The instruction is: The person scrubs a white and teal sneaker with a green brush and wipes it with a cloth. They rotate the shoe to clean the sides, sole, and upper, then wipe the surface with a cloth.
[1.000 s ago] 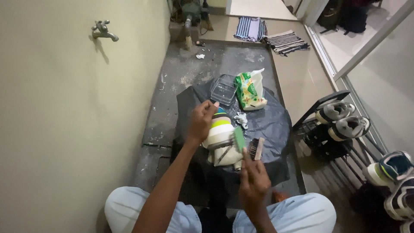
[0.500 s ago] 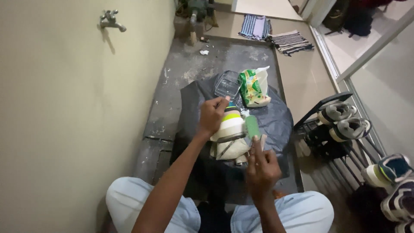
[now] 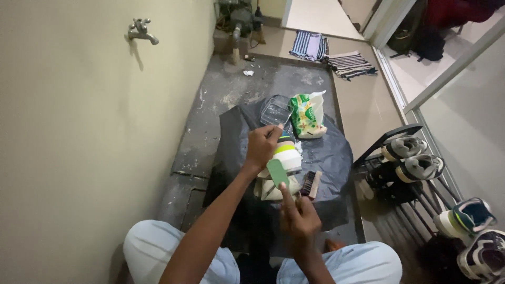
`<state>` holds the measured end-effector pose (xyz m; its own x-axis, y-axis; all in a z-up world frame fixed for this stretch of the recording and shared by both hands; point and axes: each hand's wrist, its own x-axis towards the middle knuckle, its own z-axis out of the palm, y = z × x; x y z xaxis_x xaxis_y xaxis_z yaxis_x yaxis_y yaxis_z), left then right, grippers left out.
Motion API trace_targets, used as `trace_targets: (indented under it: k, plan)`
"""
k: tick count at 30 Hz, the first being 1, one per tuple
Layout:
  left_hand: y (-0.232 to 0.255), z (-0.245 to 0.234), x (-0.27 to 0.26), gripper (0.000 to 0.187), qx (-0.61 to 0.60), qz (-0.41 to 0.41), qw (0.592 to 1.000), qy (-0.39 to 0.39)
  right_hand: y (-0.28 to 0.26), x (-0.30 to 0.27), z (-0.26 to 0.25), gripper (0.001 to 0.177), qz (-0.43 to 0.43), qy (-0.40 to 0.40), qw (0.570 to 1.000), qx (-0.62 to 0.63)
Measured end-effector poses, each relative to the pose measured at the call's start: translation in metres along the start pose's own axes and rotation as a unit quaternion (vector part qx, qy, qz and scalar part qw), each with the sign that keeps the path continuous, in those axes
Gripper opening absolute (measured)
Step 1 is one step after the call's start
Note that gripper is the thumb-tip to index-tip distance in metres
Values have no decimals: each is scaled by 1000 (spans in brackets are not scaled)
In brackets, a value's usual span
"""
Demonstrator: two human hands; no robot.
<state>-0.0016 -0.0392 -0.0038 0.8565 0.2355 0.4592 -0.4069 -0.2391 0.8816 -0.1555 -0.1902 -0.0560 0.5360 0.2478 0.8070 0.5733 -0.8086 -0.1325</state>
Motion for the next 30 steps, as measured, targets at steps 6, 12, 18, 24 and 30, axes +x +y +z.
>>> trace_targets:
  k: [6, 12, 18, 24, 30]
  plan:
    - [3, 2, -2, 46, 11, -48, 997, -58, 25, 23, -12, 36, 5, 30, 994, -108]
    - [25, -8, -3, 48, -4, -94, 992, -82, 23, -5, -3, 51, 51, 47, 998, -9]
    - [31, -9, -2, 50, 48, -93, 985, -140, 32, -1, -13, 48, 61, 18, 998, 8]
    - [3, -22, 0, 32, -68, -71, 981, -167, 77, -6, -18, 32, 170, 72, 982, 25]
    - [96, -81, -1, 24, -159, -15, 978, -137, 203, 0, 21, 20, 422, -5, 899, 118]
